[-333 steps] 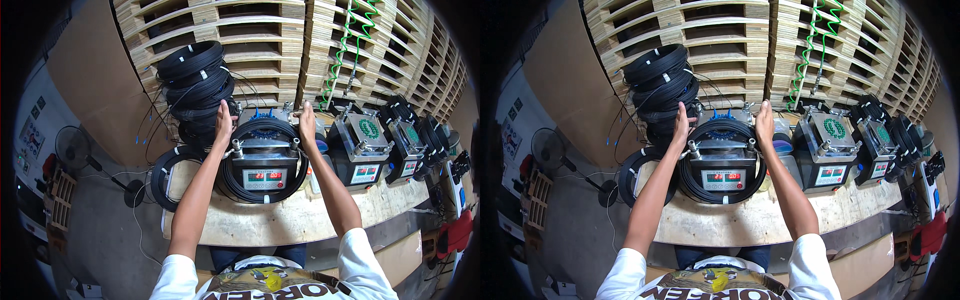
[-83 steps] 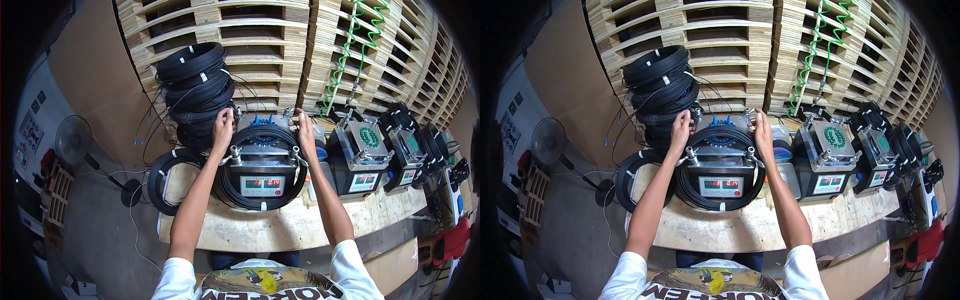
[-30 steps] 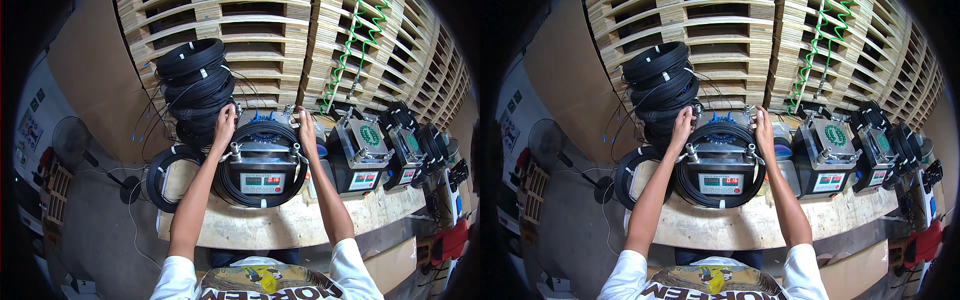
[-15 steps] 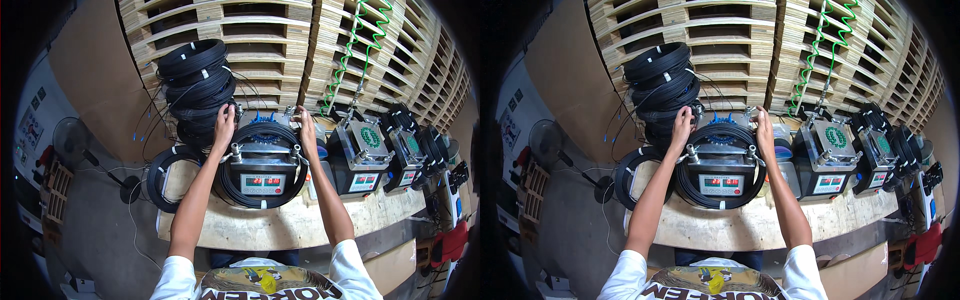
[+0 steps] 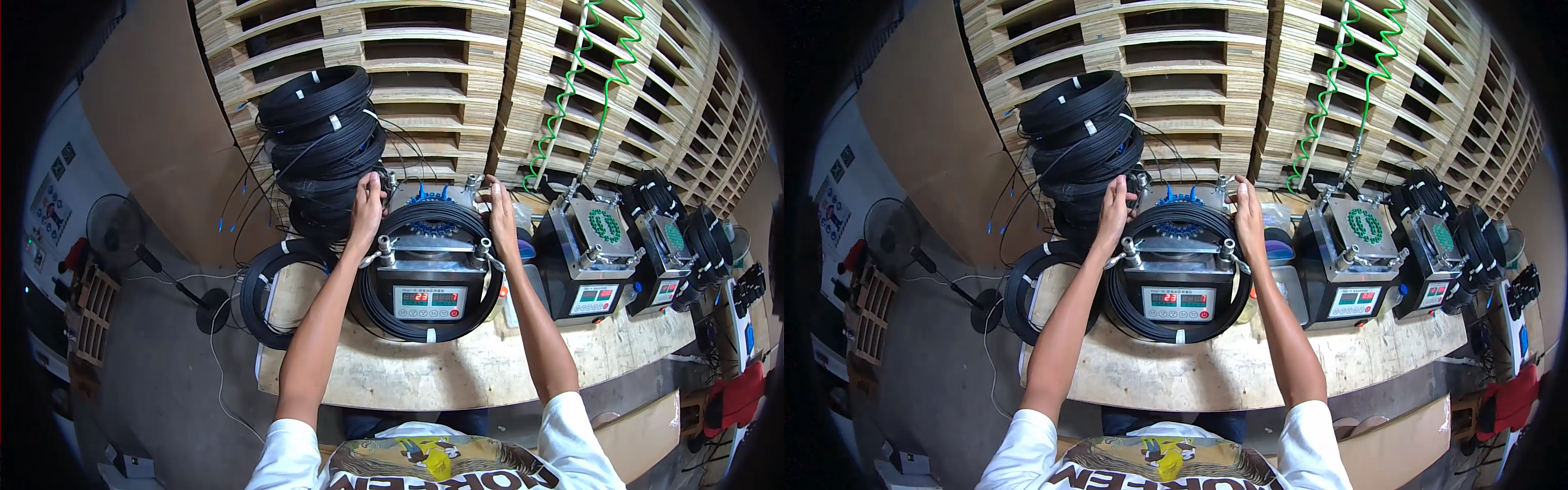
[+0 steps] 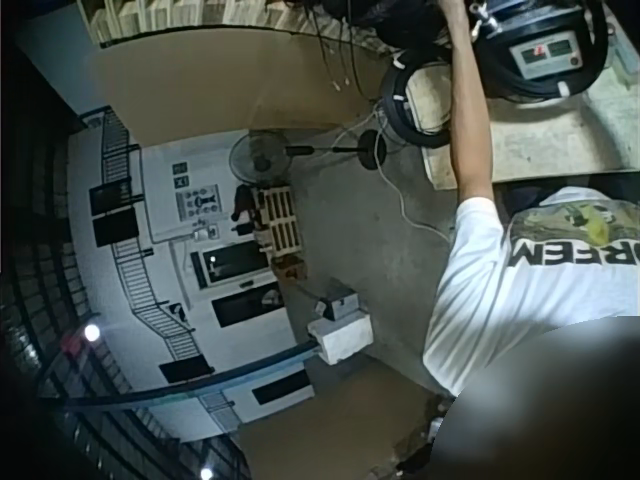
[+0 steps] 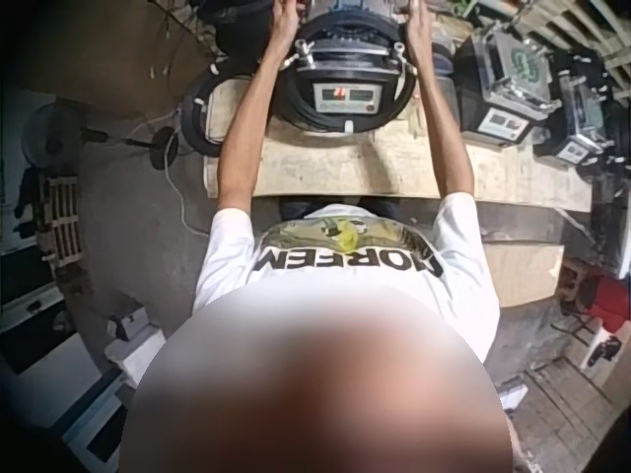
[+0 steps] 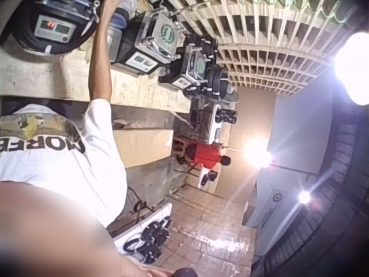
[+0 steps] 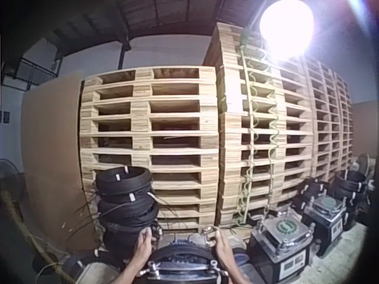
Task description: The recorder is loading fiber optic connectors into a polishing machine circular jig.
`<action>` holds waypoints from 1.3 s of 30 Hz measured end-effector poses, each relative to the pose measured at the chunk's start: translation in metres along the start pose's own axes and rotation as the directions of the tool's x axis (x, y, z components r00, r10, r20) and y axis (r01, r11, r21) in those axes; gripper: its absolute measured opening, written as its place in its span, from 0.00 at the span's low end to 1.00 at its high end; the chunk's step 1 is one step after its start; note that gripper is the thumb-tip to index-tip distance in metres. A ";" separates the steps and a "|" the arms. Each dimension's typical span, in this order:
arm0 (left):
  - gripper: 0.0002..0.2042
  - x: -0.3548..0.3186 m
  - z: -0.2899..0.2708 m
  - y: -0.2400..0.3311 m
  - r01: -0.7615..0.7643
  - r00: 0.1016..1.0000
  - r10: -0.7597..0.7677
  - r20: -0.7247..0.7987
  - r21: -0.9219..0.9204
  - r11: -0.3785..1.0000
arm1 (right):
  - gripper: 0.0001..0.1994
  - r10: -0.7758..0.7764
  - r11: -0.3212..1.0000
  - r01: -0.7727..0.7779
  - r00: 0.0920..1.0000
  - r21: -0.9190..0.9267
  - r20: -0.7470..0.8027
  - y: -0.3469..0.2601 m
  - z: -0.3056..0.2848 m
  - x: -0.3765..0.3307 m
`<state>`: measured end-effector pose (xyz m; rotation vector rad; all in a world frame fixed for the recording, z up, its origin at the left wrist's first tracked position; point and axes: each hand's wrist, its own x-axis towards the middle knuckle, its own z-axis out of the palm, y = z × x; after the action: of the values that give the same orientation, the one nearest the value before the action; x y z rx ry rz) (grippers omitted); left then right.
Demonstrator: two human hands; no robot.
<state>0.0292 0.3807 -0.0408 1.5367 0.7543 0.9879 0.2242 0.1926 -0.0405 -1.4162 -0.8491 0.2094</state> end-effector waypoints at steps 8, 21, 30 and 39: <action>0.31 0.004 0.002 -0.007 -0.030 0.999 0.031 -0.028 0.007 1.000 | 0.29 -0.047 0.998 0.048 0.998 -0.027 0.032 0.005 -0.001 0.003; 0.31 0.008 0.000 -0.008 -0.036 0.999 0.035 0.026 0.043 0.998 | 0.26 -0.030 0.999 0.030 1.000 0.030 -0.010 0.000 0.003 0.002; 0.32 0.003 0.005 -0.001 -0.053 0.999 0.053 0.013 -0.007 0.999 | 0.28 -0.032 0.999 0.033 0.999 -0.028 0.037 0.012 -0.004 0.007; 0.30 0.004 -0.001 -0.005 -0.056 0.997 0.055 0.050 0.017 0.998 | 0.28 -0.008 1.000 0.008 1.000 0.020 0.025 0.000 0.000 0.000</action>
<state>0.0308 0.3855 -0.0444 1.6001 0.6908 0.9828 0.2244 0.1925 -0.0400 -1.3941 -0.8710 0.2296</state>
